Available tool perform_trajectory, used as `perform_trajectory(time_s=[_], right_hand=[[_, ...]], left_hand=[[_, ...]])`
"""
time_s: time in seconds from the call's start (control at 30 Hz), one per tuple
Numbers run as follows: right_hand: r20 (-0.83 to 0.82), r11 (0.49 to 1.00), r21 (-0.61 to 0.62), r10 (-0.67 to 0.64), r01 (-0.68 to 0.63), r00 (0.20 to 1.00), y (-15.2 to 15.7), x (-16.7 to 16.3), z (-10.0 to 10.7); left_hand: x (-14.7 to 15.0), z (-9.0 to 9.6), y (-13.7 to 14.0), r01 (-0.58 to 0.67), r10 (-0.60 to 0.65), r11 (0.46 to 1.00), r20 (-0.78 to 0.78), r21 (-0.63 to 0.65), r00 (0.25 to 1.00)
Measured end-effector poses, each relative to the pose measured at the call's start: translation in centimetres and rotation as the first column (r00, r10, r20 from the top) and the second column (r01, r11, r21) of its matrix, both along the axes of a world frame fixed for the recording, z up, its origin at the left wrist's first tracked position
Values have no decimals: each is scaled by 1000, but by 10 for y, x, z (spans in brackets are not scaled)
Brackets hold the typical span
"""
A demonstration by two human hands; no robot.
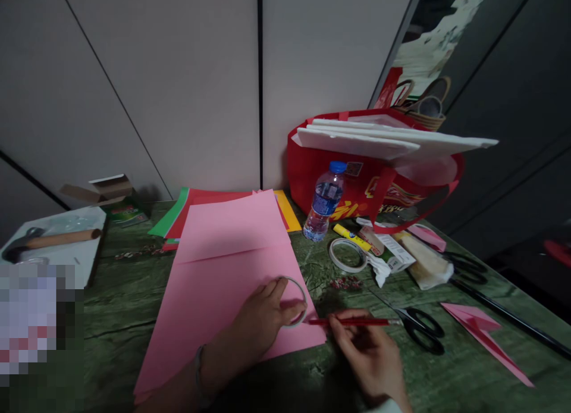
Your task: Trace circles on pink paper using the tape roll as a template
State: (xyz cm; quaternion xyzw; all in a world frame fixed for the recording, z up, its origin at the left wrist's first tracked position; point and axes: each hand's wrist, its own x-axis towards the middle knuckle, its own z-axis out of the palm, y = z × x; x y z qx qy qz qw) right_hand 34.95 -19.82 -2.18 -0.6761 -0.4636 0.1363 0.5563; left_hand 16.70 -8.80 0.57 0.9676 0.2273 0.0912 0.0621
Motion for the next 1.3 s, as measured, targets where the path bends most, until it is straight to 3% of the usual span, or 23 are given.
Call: perform_trajectory(time_s=[0.1, 0.2, 0.3, 0.4, 0.73, 0.9, 1.3], right_hand=[[152, 996, 49, 63, -71, 986, -6, -10, 4], [322, 962, 95, 214, -256, 922, -11, -16, 12], [563, 875, 42, 377, -481, 735, -13, -19, 22], [686, 811, -32, 443, -584, 578, -11, -22, 29], [706, 825, -99, 453, -556, 545, -1, -32, 25], [753, 828, -46, 396, -558, 526, 1, -32, 28], [704, 788, -103, 489, -607, 515, -1, -23, 27]], left_hand=[[-2, 15, 6, 47, -49, 997, -38, -56, 998], [-1, 28, 14, 117, -124, 990, -92, -81, 988], [2, 35, 22, 179, -185, 982, -123, -58, 975], [4, 37, 27, 231, -233, 973, -120, -32, 965], [6, 30, 27, 201, -203, 979, -46, -33, 978], [6, 32, 25, 212, -214, 976, -62, -41, 975], [7, 36, 24, 189, -196, 979, -99, -72, 976]])
